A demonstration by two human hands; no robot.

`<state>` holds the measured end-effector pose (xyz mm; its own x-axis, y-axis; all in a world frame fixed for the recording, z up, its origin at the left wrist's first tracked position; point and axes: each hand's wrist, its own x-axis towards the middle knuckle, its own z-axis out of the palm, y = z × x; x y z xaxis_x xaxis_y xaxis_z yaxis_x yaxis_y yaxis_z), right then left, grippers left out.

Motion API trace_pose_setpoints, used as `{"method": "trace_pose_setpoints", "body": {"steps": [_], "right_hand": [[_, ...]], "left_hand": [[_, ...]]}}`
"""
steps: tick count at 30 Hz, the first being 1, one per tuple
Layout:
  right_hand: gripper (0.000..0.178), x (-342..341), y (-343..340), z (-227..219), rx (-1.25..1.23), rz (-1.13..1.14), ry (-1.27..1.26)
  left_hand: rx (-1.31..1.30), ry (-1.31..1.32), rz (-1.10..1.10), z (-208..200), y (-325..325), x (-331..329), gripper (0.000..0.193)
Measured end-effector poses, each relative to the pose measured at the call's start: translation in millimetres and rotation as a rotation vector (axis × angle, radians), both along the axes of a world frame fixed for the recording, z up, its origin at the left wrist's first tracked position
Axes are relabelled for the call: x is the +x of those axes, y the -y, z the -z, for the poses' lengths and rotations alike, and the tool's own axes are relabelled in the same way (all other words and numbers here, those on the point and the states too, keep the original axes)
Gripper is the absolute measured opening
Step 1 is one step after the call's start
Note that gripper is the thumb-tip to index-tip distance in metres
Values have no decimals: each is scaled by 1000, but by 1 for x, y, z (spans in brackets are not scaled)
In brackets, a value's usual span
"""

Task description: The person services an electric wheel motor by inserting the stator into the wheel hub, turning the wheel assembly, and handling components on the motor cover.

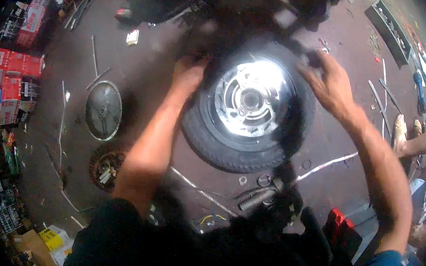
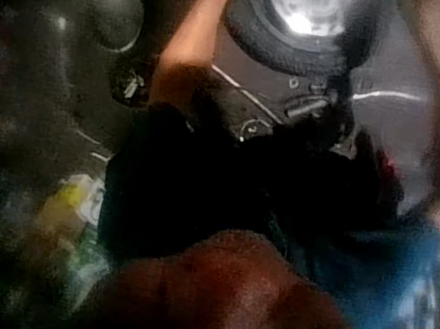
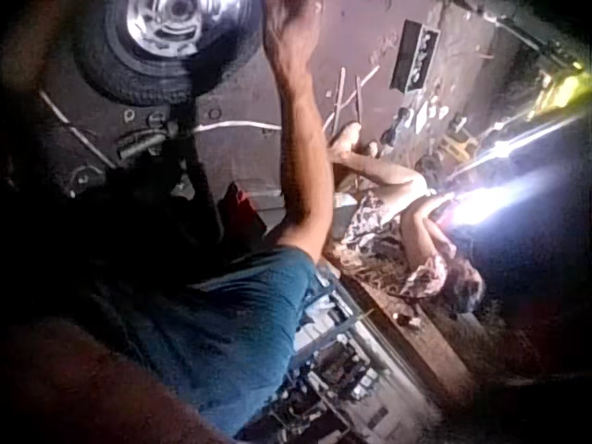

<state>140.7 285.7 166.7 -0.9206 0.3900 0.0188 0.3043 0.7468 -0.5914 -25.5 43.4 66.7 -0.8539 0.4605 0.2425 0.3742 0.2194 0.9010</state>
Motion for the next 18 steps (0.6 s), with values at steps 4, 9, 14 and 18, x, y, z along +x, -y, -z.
{"method": "trace_pose_setpoints", "body": {"steps": [4, 9, 14, 18], "right_hand": [[38, 65, -20, 51, -104, 193, 62], [34, 75, -22, 55, -211, 143, 222], [35, 67, -27, 71, -283, 173, 168], [38, 48, -18, 58, -284, 185, 237]], "left_hand": [[-402, 31, 20, 34, -7, -2, 39], [-58, 162, -64, 28, -30, 9, 30], [-168, 263, -77, 28, -36, 8, 32], [-42, 261, -78, 31, -36, 6, 34]]}}
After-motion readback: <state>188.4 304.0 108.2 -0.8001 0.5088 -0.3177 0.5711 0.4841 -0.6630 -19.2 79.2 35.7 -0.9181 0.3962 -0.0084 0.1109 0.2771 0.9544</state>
